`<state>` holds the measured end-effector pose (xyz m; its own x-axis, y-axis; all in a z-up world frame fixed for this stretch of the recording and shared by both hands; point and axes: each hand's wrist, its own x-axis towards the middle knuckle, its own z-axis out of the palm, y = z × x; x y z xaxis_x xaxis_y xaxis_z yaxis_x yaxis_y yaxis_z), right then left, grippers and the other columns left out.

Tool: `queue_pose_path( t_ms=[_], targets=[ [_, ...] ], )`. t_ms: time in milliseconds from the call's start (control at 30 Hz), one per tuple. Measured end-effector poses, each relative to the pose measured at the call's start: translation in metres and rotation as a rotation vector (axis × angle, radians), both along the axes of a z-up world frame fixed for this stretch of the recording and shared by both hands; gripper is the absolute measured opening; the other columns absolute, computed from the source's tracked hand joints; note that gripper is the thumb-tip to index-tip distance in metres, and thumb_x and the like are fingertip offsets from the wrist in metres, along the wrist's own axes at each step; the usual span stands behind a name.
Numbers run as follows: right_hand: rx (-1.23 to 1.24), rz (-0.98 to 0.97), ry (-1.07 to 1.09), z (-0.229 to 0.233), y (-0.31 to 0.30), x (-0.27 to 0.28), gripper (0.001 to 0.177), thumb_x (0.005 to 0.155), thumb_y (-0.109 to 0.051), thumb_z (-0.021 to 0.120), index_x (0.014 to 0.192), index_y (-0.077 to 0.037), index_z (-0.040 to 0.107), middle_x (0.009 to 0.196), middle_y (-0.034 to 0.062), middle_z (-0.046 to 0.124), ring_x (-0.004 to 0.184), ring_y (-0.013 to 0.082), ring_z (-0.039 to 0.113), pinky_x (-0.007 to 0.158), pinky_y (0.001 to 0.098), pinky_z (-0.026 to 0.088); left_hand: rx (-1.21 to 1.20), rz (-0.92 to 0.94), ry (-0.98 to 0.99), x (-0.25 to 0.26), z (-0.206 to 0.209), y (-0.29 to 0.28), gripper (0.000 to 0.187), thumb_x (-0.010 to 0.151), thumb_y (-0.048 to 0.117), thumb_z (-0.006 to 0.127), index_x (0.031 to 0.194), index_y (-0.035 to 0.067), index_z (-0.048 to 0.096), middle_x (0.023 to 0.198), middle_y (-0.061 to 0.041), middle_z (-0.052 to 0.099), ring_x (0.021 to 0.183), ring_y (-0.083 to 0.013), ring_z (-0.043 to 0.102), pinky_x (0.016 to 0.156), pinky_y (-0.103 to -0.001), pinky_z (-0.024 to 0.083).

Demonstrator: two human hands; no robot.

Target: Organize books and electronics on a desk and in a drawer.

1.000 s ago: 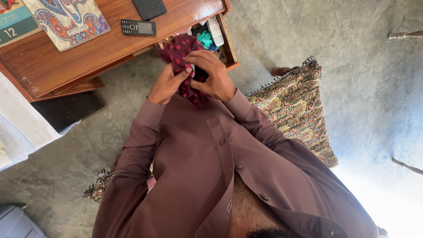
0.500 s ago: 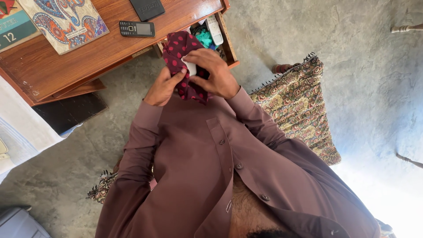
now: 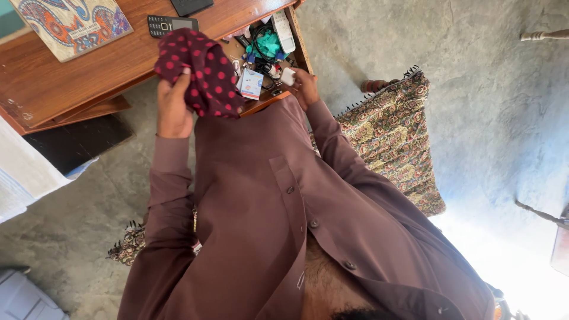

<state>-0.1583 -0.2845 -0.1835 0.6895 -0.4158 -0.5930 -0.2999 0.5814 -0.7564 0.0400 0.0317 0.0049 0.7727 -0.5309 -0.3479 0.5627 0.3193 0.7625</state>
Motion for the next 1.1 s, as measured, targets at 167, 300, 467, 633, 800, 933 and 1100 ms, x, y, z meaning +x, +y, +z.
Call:
queue_pose_path(
  t_ms=[167,300,467,633,800,933,1100],
  targets=[
    [0.345,-0.210,0.087,-0.020,-0.008,-0.002,0.042,0.090,-0.022,0.052,0.125,0.000,0.059,0.121,0.0161,0.068,0.109,0.0273,0.069,0.093,0.0409,0.058,0.048,0.066,0.051,-0.007,0.007,0.014,0.027,0.107,0.012,0.064,0.132,0.003,0.065,0.129,-0.003,0.069,0.117,-0.0129,0.066,0.104,-0.031,0.052],
    [0.427,-0.271,0.049,-0.061,-0.019,0.006,0.035,0.092,-0.020,0.054,0.120,0.001,0.055,0.127,0.0177,0.065,0.114,0.0318,0.067,0.099,0.0431,0.058,0.077,0.102,0.088,-0.011,0.014,0.019,0.028,0.106,0.013,0.064,0.133,0.003,0.063,0.128,-0.003,0.069,0.117,-0.0137,0.066,0.104,-0.032,0.053],
    [0.431,-0.241,0.082,-0.092,-0.028,0.026,0.039,0.092,-0.021,0.056,0.124,0.001,0.057,0.124,0.0158,0.065,0.112,0.0320,0.067,0.097,0.0415,0.059,0.121,0.196,0.109,-0.019,0.010,0.024,0.028,0.108,0.012,0.064,0.134,0.001,0.062,0.129,-0.005,0.069,0.118,-0.0155,0.066,0.106,-0.033,0.053],
    [0.360,-0.173,0.181,-0.125,-0.035,0.038,0.041,0.092,-0.026,0.062,0.131,-0.015,0.063,0.114,0.0042,0.067,0.095,0.0184,0.064,0.082,0.0357,0.054,0.139,0.318,0.045,-0.028,0.005,0.021,0.032,0.106,0.009,0.063,0.137,0.002,0.060,0.135,-0.006,0.066,0.123,-0.0154,0.065,0.109,-0.032,0.051],
    [-0.142,0.101,0.485,-0.182,-0.031,0.019,0.033,0.089,-0.032,0.074,0.113,-0.010,0.069,0.091,0.0036,0.069,0.083,0.0213,0.065,0.073,0.0386,0.053,0.211,0.371,0.126,-0.034,-0.002,0.017,0.031,0.104,0.011,0.064,0.133,0.001,0.062,0.130,-0.006,0.069,0.118,-0.0152,0.067,0.105,-0.032,0.052],
    [-0.733,0.348,0.491,-0.143,-0.019,0.043,0.025,0.079,-0.029,0.079,0.094,-0.009,0.077,0.086,0.0050,0.077,0.083,0.0227,0.075,0.077,0.0369,0.058,0.193,0.422,0.135,-0.035,-0.006,0.008,0.030,0.103,0.012,0.065,0.131,0.002,0.064,0.128,-0.004,0.070,0.116,-0.0143,0.067,0.104,-0.030,0.052],
    [-1.093,0.421,0.114,-0.040,-0.032,0.162,0.019,0.089,-0.023,0.069,0.101,-0.008,0.070,0.093,0.0126,0.075,0.090,0.0328,0.072,0.081,0.0434,0.056,0.230,0.463,0.155,-0.051,-0.023,0.005,0.028,0.104,0.013,0.066,0.131,0.002,0.064,0.127,-0.005,0.070,0.116,-0.0144,0.066,0.104,-0.031,0.052]
  ],
)
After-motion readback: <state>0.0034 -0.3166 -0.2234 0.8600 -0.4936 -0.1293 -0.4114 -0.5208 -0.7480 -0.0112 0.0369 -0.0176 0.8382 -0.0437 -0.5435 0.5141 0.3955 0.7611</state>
